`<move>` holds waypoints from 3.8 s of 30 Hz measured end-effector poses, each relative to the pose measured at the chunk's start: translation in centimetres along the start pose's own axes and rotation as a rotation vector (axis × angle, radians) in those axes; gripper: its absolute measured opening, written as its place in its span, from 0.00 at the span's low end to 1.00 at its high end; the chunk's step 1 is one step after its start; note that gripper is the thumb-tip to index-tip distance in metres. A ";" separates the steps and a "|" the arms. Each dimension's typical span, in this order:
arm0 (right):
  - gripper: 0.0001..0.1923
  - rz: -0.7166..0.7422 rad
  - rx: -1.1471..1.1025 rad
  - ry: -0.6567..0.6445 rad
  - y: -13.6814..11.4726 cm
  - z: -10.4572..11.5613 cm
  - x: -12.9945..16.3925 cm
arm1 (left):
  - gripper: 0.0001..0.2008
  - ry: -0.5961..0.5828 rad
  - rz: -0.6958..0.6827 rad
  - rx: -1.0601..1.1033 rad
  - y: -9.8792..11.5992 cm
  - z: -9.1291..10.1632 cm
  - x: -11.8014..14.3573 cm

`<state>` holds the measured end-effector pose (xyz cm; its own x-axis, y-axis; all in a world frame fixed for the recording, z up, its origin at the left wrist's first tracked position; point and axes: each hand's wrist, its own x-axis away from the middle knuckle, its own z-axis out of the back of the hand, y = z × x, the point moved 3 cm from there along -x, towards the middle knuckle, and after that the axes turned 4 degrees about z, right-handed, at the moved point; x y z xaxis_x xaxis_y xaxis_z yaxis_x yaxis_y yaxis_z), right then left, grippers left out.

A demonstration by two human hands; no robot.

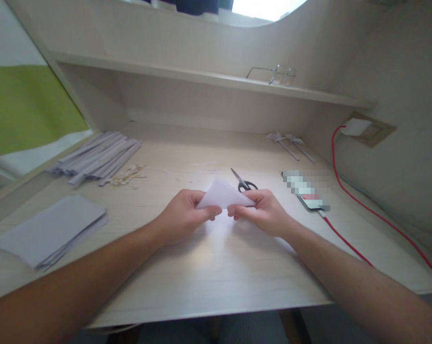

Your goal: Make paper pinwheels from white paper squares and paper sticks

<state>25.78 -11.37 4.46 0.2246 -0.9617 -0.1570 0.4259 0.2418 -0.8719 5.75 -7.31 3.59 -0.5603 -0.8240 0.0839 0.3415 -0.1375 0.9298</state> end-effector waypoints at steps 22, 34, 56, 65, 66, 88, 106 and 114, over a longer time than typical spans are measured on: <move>0.20 0.061 -0.003 0.166 1.4 2.3 -1.0 | 0.12 0.061 -0.022 0.121 0.0 0.8 -0.6; 0.10 -0.366 0.780 0.091 4.2 5.8 -2.1 | 0.14 0.035 -0.032 0.119 -0.1 0.8 -0.7; 0.19 -0.184 0.345 0.014 -0.5 3.5 -1.5 | 0.10 0.002 -0.098 0.243 0.9 4.1 0.7; 0.18 0.009 -0.068 -0.199 -3.5 -0.7 -0.9 | 0.09 0.013 -0.128 0.150 1.4 3.7 0.8; 0.18 -0.010 -0.084 -0.211 -3.2 -0.7 -1.0 | 0.09 0.016 -0.136 0.136 1.3 3.7 0.8; 0.07 -0.239 0.820 -0.314 -0.2 3.0 -1.6 | 0.11 0.100 -0.093 0.077 -0.6 4.7 -0.3; 0.10 -0.037 0.891 -0.296 -1.0 2.2 -1.6 | 0.12 0.118 -0.111 0.028 0.2 4.7 0.1; 0.08 -0.175 0.758 -0.342 0.3 2.9 -0.7 | 0.12 0.125 -0.125 0.049 0.5 4.6 0.3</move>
<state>28.33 -10.30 5.68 0.3017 -0.9308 0.2064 0.9237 0.2318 -0.3049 2.30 -5.10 5.76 -0.4969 -0.8645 -0.0757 0.2360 -0.2185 0.9469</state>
